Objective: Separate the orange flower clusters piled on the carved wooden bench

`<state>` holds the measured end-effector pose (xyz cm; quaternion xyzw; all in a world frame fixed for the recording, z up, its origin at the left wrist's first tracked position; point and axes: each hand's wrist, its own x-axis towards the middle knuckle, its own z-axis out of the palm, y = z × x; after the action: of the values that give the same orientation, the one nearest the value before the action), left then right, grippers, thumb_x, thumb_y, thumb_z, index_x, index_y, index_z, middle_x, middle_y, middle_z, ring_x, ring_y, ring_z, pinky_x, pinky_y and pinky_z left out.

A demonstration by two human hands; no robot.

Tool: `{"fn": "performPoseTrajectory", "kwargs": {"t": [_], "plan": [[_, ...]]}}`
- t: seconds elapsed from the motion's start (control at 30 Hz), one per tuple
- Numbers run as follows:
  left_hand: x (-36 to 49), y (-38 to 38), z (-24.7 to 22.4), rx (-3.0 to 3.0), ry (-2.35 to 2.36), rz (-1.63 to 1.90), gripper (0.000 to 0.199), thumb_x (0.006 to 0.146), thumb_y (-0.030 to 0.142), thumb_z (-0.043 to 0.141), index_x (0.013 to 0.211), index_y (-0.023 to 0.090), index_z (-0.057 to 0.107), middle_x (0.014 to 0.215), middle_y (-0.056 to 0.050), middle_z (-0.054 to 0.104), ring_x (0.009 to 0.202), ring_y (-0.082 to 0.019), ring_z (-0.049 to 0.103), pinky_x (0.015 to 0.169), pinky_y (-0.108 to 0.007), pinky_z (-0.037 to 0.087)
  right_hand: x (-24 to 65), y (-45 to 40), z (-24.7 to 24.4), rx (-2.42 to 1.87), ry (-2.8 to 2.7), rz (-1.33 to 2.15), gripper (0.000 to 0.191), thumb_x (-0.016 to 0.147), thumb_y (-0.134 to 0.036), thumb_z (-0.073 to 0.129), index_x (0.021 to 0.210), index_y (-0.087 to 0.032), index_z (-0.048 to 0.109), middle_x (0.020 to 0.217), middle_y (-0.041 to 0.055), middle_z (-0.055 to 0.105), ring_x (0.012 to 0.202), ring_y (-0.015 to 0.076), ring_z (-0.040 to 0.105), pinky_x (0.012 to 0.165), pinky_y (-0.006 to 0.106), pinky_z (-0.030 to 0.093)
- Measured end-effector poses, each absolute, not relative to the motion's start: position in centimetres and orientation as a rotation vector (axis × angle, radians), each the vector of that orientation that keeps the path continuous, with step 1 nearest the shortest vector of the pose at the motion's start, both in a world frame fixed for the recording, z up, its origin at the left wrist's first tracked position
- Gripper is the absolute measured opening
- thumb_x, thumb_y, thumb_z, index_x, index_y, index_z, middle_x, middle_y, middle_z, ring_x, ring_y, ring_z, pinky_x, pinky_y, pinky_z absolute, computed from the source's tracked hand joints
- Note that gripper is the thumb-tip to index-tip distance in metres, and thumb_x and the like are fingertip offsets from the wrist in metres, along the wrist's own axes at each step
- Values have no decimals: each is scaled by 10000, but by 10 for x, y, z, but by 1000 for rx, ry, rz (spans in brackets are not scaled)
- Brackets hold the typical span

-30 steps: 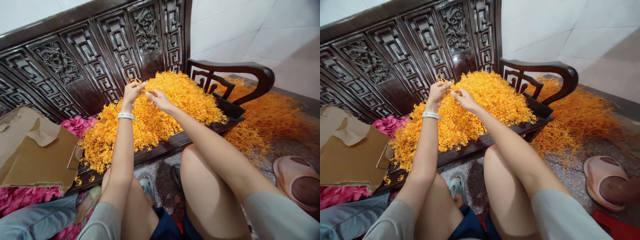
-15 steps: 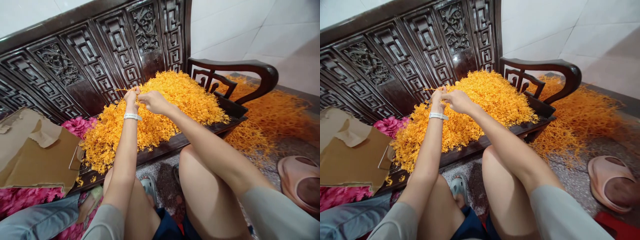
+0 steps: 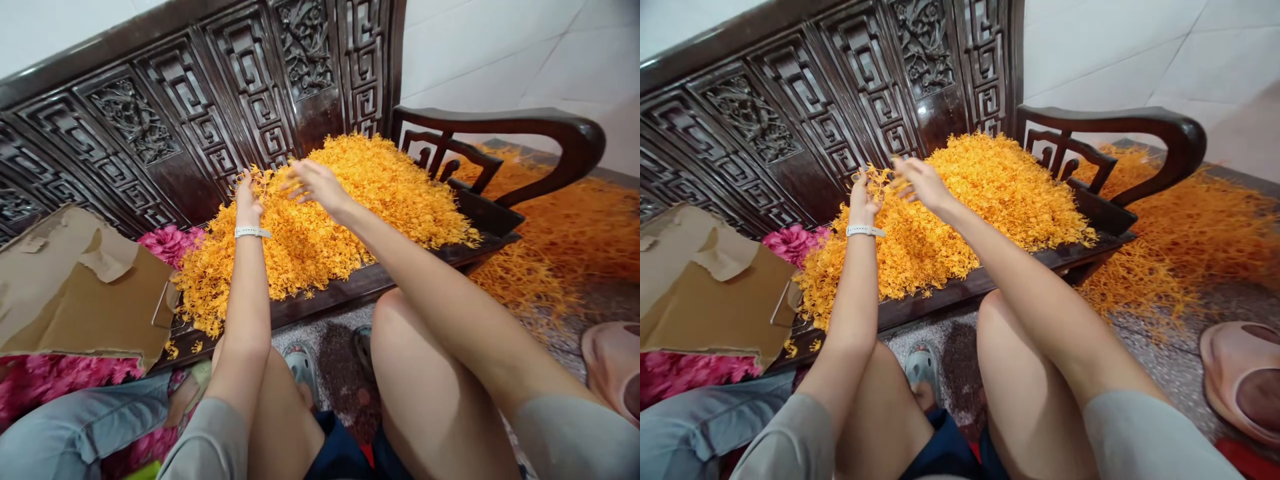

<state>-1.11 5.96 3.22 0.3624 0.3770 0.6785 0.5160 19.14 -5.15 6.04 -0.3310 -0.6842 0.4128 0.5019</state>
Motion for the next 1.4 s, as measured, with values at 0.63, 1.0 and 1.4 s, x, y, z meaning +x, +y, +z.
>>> {"fn": "performPoseTrajectory", "kwargs": {"t": [0.63, 1.0, 1.4], "plan": [[26, 44, 53, 1032, 684, 1615, 386, 871, 536, 872, 892, 199, 684, 1009, -97, 749, 1142, -251, 720, 869, -312, 599, 208, -4, 18, -1308, -1546, 372, 352, 1021, -399, 533, 1076, -124, 746, 1223, 205, 718, 1195, 334, 667, 1133, 532, 474], [49, 45, 45, 1134, 638, 1569, 321, 772, 10, 817, 866, 208, 582, 1039, -51, 751, 976, -173, 720, 894, -306, 557, 191, -20, 22, -1282, -1606, 524, 460, 966, -665, 629, 871, -218, 573, 853, 74, 660, 860, 257, 639, 869, 419, 515], [63, 39, 37, 1048, 675, 1455, 502, 642, -109, 797, 820, 210, 453, 940, 1, 658, 785, -124, 652, 751, -244, 501, 184, -20, 18, -1094, -1330, 1079, 398, 959, -538, 728, 968, -243, 460, 954, 14, 588, 709, 132, 583, 581, 275, 493]]}}
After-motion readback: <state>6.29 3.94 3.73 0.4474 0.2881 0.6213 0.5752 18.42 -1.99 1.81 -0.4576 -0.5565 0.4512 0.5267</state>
